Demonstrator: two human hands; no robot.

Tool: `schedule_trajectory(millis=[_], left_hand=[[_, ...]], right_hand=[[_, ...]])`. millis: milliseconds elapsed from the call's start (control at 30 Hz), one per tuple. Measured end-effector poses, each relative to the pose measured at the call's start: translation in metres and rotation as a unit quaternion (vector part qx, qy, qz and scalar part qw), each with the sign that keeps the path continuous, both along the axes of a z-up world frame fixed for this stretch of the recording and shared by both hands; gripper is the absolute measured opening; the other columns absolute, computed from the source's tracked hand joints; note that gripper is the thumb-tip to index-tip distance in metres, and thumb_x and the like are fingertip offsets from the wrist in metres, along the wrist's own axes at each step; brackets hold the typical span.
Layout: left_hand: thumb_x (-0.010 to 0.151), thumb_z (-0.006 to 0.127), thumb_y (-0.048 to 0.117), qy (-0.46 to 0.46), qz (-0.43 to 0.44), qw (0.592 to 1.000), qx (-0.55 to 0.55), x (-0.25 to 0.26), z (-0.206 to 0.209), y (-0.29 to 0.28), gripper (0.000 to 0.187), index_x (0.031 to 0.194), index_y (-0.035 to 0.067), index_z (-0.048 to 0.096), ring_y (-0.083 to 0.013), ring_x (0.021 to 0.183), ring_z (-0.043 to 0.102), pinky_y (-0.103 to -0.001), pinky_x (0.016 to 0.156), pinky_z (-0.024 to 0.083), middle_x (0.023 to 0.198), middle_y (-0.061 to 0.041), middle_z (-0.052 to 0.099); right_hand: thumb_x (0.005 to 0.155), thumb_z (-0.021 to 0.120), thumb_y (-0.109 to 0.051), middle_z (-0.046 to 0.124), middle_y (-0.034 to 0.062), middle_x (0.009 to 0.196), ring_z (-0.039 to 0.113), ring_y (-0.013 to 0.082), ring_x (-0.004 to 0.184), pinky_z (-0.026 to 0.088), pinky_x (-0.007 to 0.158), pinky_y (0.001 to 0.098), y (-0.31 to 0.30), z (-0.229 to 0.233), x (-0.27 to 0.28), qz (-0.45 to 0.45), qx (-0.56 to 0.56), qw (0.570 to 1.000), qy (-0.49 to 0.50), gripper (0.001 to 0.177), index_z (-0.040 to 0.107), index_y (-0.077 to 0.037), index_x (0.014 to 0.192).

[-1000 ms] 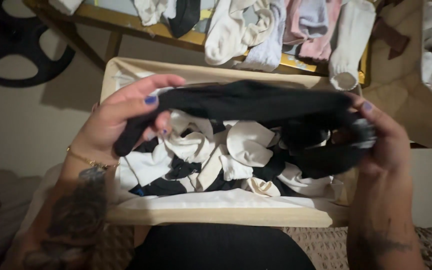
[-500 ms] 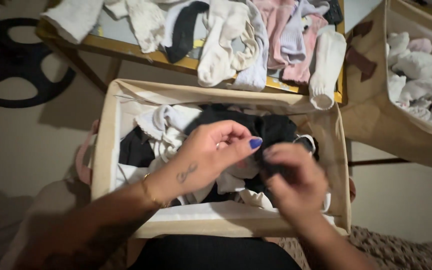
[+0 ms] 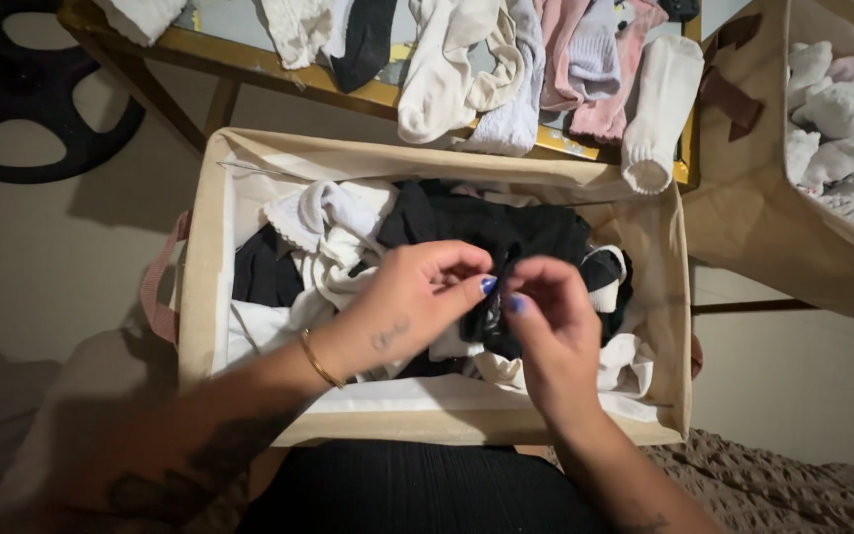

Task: Sorting and pairing various socks from a laundry bin.

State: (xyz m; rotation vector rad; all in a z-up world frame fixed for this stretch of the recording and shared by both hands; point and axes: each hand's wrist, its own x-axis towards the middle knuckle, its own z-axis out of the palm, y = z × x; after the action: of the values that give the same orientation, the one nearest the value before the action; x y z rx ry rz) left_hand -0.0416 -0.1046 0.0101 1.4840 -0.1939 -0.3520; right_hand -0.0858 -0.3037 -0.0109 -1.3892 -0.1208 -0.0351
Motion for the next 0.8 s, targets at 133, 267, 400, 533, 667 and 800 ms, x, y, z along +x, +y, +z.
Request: schedule_trajectory(millis=[133,267,400,533,667,800], left_hand=[[0.098,0.066,0.010,-0.170,-0.006,0.985,0.032,-0.007,-0.011,-0.006,0.018,0.114,0.002,0.070,-0.0075,0.084,0.066,-0.024,0.073,0.055,0.097,0.002,0.067],[0.101,0.056,0.012,0.151,0.012,0.981,-0.123,0.000,-0.050,-0.011,0.016,0.113,0.004,0.064,-0.0138,0.089,0.065,-0.033,0.080,0.055,0.096,-0.003,0.069],[0.098,0.047,0.009,0.325,0.063,0.825,-0.458,0.004,-0.043,0.001,0.024,0.113,0.001,0.064,-0.0231,0.102,0.066,-0.040,0.100,0.052,0.108,-0.010,0.072],[0.109,0.050,0.009,0.333,0.041,0.710,-0.619,-0.001,-0.029,0.013,0.018,0.118,-0.003,0.059,-0.0260,0.107,0.065,-0.044,0.106,0.051,0.113,-0.014,0.067],[0.104,0.054,-0.001,0.229,-0.085,0.773,-0.585,-0.009,-0.008,0.010,0.032,0.134,0.002,0.046,-0.0260,0.121,0.060,-0.044,0.109,0.049,0.128,-0.014,0.060],[0.099,0.059,-0.013,0.076,-0.090,0.860,-0.496,-0.019,-0.003,-0.001,0.066,0.153,0.013,0.033,-0.0200,0.131,0.054,-0.038,0.118,0.045,0.136,-0.012,0.054]], right_hand=[[0.102,0.066,-0.004,0.061,0.0030,0.113,0.056,0.0093,0.099,0.046,0.086,0.0247,-0.005,-0.014,0.012,0.003,0.002,0.999,0.045,0.024,0.060,-0.002,0.125],[0.103,0.063,-0.006,0.065,0.0107,0.114,0.062,0.0180,0.099,0.051,0.090,0.0330,-0.017,-0.011,0.019,0.024,0.158,0.970,0.181,0.021,0.061,0.000,0.124],[0.101,0.064,-0.009,0.068,0.0189,0.125,0.064,0.0258,0.100,0.051,0.092,0.0429,-0.021,-0.008,0.019,0.142,0.445,0.821,0.328,0.031,0.062,0.002,0.130],[0.101,0.060,-0.008,0.065,0.0164,0.135,0.062,0.0279,0.118,0.048,0.110,0.0462,-0.017,-0.004,0.012,0.172,0.541,0.762,0.311,0.038,0.058,0.001,0.137],[0.101,0.057,-0.016,0.061,0.0187,0.141,0.059,0.0322,0.131,0.045,0.111,0.0513,-0.006,0.011,0.014,0.131,0.521,0.791,0.292,0.041,0.055,0.003,0.138],[0.105,0.057,-0.017,0.061,0.0208,0.141,0.059,0.0327,0.129,0.047,0.111,0.0476,0.002,0.014,0.010,0.189,0.521,0.795,0.246,0.045,0.053,0.003,0.145]])
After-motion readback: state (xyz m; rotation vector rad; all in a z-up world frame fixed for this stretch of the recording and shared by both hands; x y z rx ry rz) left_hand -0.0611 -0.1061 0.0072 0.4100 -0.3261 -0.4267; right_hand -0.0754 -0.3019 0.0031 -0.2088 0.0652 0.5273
